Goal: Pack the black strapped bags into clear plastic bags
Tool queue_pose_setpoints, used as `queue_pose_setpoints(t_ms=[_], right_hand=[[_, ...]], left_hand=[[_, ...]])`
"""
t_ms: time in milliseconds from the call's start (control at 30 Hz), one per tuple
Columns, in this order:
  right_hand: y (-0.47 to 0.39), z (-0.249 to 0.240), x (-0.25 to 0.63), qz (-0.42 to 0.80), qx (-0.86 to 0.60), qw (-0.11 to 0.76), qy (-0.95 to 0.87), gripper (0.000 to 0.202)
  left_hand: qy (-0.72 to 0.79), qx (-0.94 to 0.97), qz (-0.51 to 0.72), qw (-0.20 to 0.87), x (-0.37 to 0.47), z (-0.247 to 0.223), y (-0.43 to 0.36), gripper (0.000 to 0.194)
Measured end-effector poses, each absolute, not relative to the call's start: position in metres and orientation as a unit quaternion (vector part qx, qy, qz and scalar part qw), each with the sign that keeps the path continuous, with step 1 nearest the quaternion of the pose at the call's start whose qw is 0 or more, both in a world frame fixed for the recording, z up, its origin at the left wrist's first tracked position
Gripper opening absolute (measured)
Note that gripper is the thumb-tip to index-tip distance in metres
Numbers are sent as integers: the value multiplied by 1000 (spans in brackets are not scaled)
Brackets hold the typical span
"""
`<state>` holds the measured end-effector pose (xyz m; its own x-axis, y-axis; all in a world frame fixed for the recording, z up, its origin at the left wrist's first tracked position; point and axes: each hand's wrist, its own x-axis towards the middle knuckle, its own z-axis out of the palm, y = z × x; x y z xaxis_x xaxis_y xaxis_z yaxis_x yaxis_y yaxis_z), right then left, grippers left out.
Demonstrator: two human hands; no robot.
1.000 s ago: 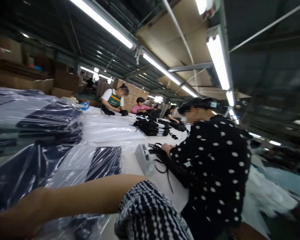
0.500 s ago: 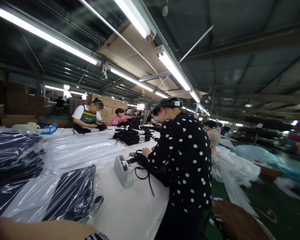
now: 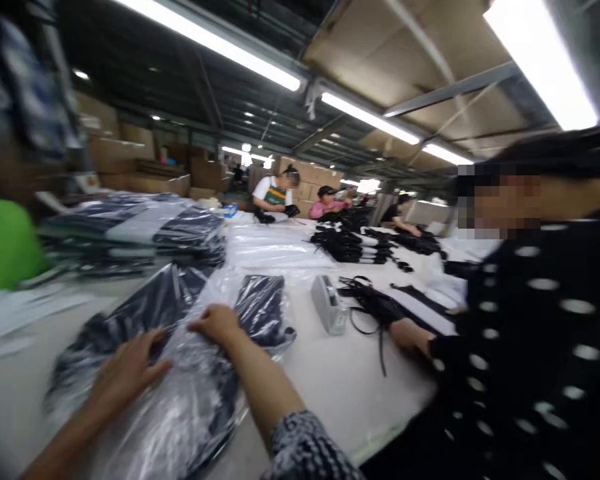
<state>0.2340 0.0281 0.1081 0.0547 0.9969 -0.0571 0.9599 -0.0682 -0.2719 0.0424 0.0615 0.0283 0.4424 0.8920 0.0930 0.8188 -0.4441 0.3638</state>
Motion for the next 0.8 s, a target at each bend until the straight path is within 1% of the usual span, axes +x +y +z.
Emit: queue_pose_setpoints(t_ms=[67, 167, 233, 333, 433, 533, 633, 800], right_hand=[[49, 88, 233, 121, -739, 128, -651, 36], [84, 71, 231, 118, -733, 208, -637, 47], [98, 63, 215, 111, -714, 255, -643, 50], [102, 47, 178, 54, -658, 311, -684, 54], [103, 21, 152, -14, -585, 303, -752, 58], [105, 2, 147, -36, -559, 278, -780, 59], [105, -1, 152, -45, -559, 279, -779, 54], [106, 6, 153, -45, -556, 303, -772, 42]], left_hand=[[502, 832, 168, 164, 31, 23, 65, 62], [460, 811, 238, 272, 22, 23, 82, 66], [438, 779, 309, 324, 13, 26, 88, 63], [471, 709, 412, 325, -1, 29, 88, 52], [518, 637, 480, 309, -12, 26, 87, 44], [553, 586, 500, 318, -17, 21, 84, 44], [579, 551, 502, 329, -21, 22, 81, 46], [587, 555, 523, 272, -27, 26, 86, 49]])
